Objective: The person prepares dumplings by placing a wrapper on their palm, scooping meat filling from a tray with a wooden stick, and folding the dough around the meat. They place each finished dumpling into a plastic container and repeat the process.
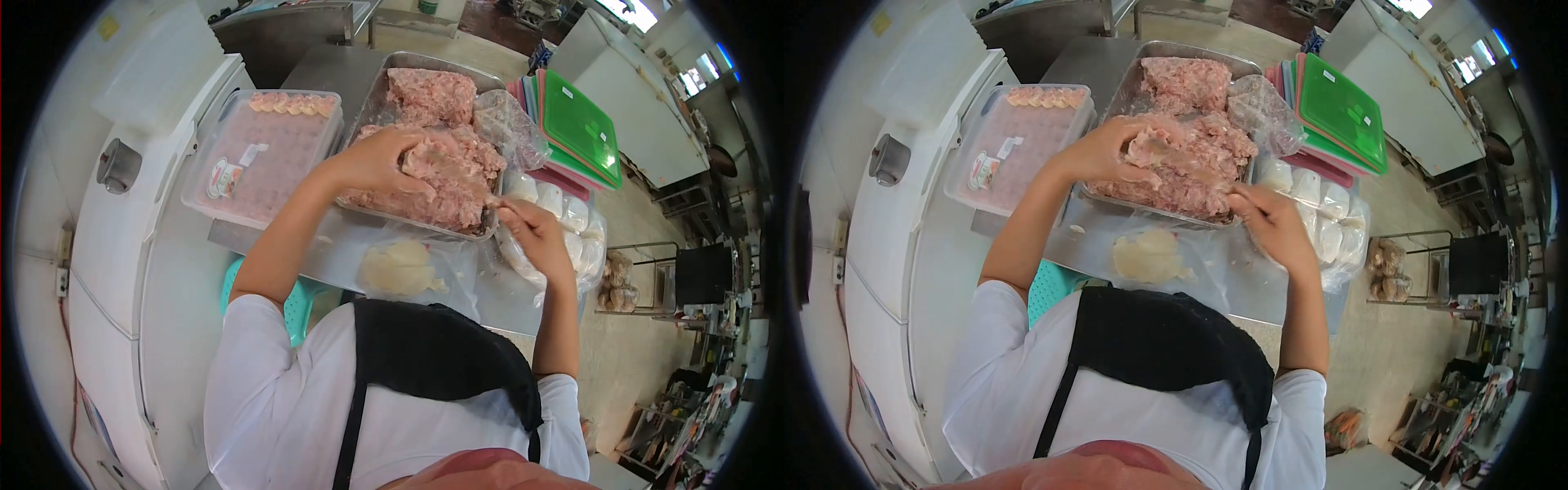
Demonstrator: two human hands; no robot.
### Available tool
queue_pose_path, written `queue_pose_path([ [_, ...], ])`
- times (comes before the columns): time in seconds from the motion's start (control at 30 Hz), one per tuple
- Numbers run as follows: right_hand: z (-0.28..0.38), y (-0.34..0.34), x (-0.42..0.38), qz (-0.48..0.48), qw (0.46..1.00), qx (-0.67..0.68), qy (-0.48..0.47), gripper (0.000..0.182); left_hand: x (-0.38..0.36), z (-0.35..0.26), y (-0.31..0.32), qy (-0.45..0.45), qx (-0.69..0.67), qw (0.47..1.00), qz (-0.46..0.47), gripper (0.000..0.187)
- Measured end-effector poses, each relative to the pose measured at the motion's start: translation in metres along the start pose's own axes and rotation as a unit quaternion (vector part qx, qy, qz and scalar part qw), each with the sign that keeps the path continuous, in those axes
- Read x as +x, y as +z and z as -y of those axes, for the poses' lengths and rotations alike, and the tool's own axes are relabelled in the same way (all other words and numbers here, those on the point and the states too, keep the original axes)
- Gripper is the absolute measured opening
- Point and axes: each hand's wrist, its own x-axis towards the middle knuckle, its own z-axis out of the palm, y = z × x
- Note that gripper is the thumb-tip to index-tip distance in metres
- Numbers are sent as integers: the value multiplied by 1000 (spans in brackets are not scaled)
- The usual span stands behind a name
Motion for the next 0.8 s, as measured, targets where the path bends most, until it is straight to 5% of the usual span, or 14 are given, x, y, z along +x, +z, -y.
queue_pose_path([
  [0.13,29,27,10,-53,986,-127,-99,25,-5,12,-11,-37,-23,997,68,51],
  [0.27,82,45,9,-116,946,-302,-26,23,-25,-16,-39,-188,-56,980,17,53],
  [0.37,88,58,16,-91,951,-295,-20,22,-29,27,-40,-126,-36,989,64,58],
  [0.47,97,43,20,-73,978,-193,27,24,-55,45,-39,-15,11,995,-94,62],
  [0.57,97,47,23,-22,996,-81,-2,29,-64,9,-68,-28,-15,999,-7,56],
  [0.67,86,92,32,-8,994,-93,-61,30,-68,17,-80,-34,-93,993,66,48],
  [0.8,118,94,44,-69,958,-278,-2,25,-80,40,-83,-29,-55,998,20,39],
])
